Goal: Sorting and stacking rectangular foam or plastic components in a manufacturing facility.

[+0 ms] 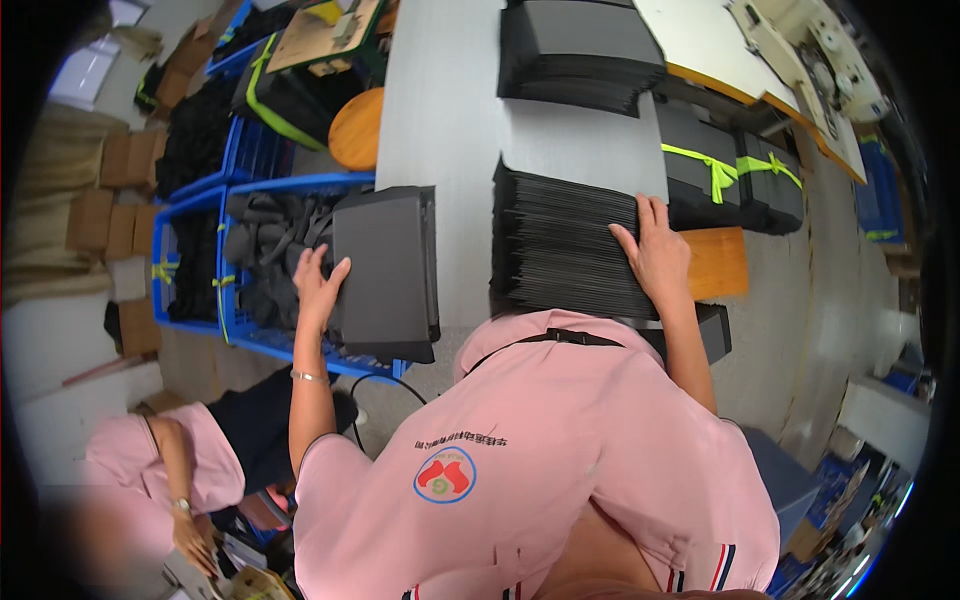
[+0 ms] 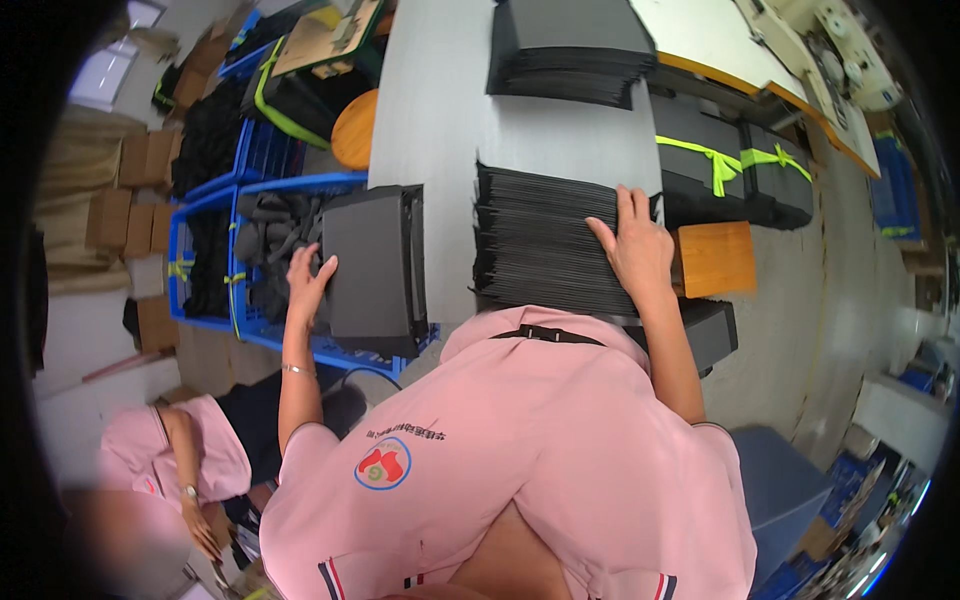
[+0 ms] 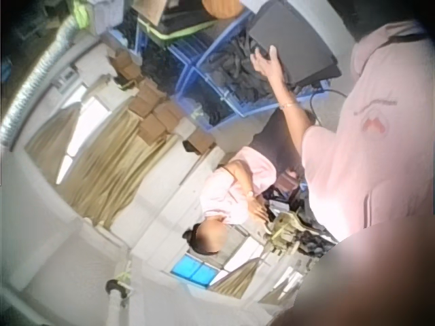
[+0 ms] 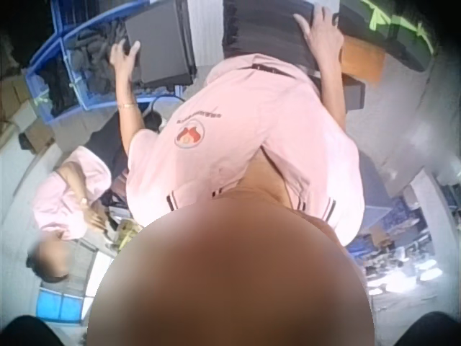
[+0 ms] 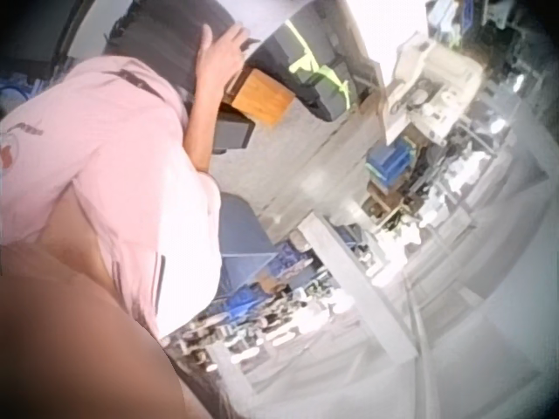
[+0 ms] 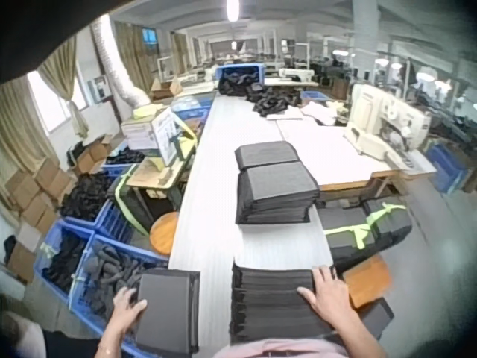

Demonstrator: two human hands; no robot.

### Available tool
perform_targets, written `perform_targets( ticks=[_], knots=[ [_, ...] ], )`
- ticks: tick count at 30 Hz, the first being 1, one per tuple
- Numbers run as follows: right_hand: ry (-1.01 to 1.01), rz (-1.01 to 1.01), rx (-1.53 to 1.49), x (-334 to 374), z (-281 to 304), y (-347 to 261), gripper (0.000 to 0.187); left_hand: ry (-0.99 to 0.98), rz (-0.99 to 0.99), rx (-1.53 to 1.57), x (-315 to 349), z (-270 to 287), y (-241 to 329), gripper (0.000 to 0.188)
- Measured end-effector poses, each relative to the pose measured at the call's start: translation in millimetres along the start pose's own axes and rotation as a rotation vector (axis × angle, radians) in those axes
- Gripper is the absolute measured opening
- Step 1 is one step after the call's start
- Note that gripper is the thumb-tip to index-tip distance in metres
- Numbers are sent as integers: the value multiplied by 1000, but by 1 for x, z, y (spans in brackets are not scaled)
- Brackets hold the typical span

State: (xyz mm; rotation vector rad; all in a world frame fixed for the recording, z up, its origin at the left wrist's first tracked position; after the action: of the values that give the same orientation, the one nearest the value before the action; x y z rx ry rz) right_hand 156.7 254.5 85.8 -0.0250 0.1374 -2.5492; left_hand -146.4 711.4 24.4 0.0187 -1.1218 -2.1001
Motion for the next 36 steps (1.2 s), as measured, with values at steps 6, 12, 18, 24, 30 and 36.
perform_targets(
  ticks=[6, 12, 18, 24, 30, 36],
  knots=[
    [-17, -16, 10, 1, -4, 8, 67, -264, -588, -133, -25, -85, 191, 63],
    [29, 31, -64, 10, 8, 3, 63, -581, -842, -299, -45, -249, 292, 74],
    [406, -166, -373, 100, 26, 75, 37, -765, -705, -677, -56, -301, 305, 73],
    [-663, -109, -780, 159, -127, 72, 16, -895, -687, -610, -66, -309, 304, 75],
    [-333, -184, -1198, 112, -92, 38, 17, -1050, -558, -587, -77, -321, 294, 74],
    [61, -277, -1152, 84, -58, 42, 32, -1342, -350, -194, -98, -335, 305, 58]
  ],
)
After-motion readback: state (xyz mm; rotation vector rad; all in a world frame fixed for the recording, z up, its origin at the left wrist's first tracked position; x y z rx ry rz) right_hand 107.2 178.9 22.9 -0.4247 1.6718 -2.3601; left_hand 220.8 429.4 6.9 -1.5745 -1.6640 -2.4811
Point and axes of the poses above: each hand's wrist, its own x-axis away from the middle knuckle, its own z-axis out of the back of the hand, y = z × x, the point moved 10 cm from there along -x, towards the middle knuckle, and after that the axes turned 10 degrees about -y, right-handed, at the moved point
